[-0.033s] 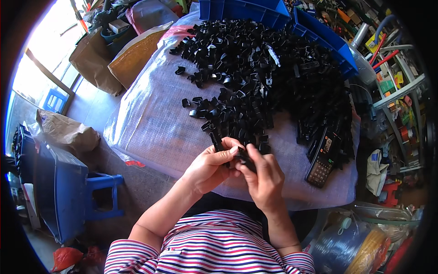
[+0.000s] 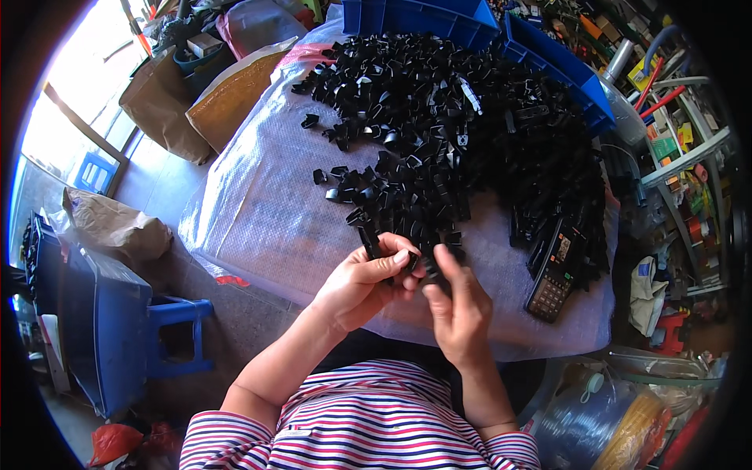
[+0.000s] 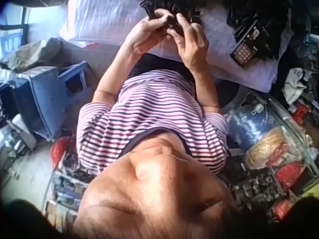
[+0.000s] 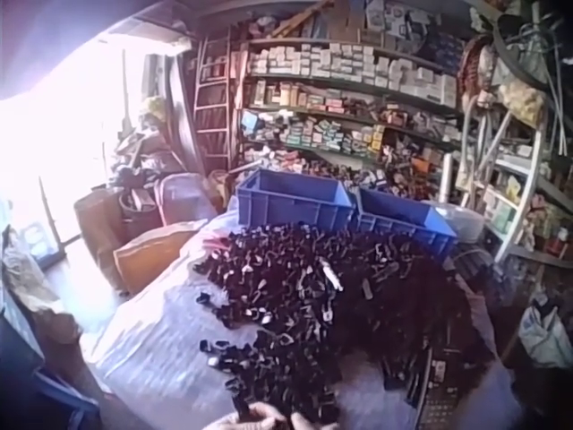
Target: Assembling small black plastic components at a workstation in a factory setting.
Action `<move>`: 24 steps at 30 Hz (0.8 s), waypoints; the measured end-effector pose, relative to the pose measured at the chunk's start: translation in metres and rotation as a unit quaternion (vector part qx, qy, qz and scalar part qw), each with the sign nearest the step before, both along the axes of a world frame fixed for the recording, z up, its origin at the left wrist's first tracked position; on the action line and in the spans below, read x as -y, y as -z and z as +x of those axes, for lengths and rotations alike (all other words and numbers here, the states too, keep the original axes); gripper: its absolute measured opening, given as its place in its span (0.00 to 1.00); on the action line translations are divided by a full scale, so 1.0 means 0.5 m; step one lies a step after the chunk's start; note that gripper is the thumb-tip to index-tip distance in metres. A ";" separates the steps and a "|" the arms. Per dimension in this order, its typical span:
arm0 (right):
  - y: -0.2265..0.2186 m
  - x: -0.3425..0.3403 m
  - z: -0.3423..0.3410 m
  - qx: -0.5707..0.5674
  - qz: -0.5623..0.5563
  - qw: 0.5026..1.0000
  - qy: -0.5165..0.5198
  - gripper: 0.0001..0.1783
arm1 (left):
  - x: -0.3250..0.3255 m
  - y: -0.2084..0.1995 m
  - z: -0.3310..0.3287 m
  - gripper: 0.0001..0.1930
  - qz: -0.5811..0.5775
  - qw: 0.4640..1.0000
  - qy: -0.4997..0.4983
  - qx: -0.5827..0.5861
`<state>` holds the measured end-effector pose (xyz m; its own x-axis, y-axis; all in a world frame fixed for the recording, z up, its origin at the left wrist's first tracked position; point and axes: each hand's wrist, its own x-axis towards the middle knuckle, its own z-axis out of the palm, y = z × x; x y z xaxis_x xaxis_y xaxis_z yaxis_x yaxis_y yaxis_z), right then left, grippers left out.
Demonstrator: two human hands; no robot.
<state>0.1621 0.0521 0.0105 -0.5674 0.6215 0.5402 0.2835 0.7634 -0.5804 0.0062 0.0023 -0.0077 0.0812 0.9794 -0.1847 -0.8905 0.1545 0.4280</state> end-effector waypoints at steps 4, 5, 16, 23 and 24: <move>-0.029 0.023 0.036 -0.029 -0.209 0.977 0.015 0.12 | -0.008 0.001 -0.010 0.07 0.029 0.989 -0.069 -0.131; -0.046 0.028 0.039 -0.010 -0.241 0.970 0.010 0.13 | -0.009 0.003 -0.008 0.07 0.028 0.989 -0.068 -0.130; -0.041 0.015 0.044 -0.008 -0.330 0.943 -0.026 0.11 | -0.001 -0.016 -0.002 0.04 0.126 0.874 -0.131 -0.451; 0.003 0.037 -0.012 -0.096 -0.305 0.947 0.011 0.09 | 0.008 -0.015 0.038 0.09 0.066 0.847 -0.182 -0.495; 0.006 0.032 -0.031 -0.129 -0.248 0.960 0.010 0.08 | 0.005 -0.018 0.045 0.15 0.068 0.881 -0.190 -0.427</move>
<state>0.1464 0.0363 0.0075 -0.4390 0.8480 0.2970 0.0927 0.3716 -0.9237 0.0287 -0.0004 0.0011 -0.3690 0.9238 0.1020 -0.2101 -0.1899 0.9591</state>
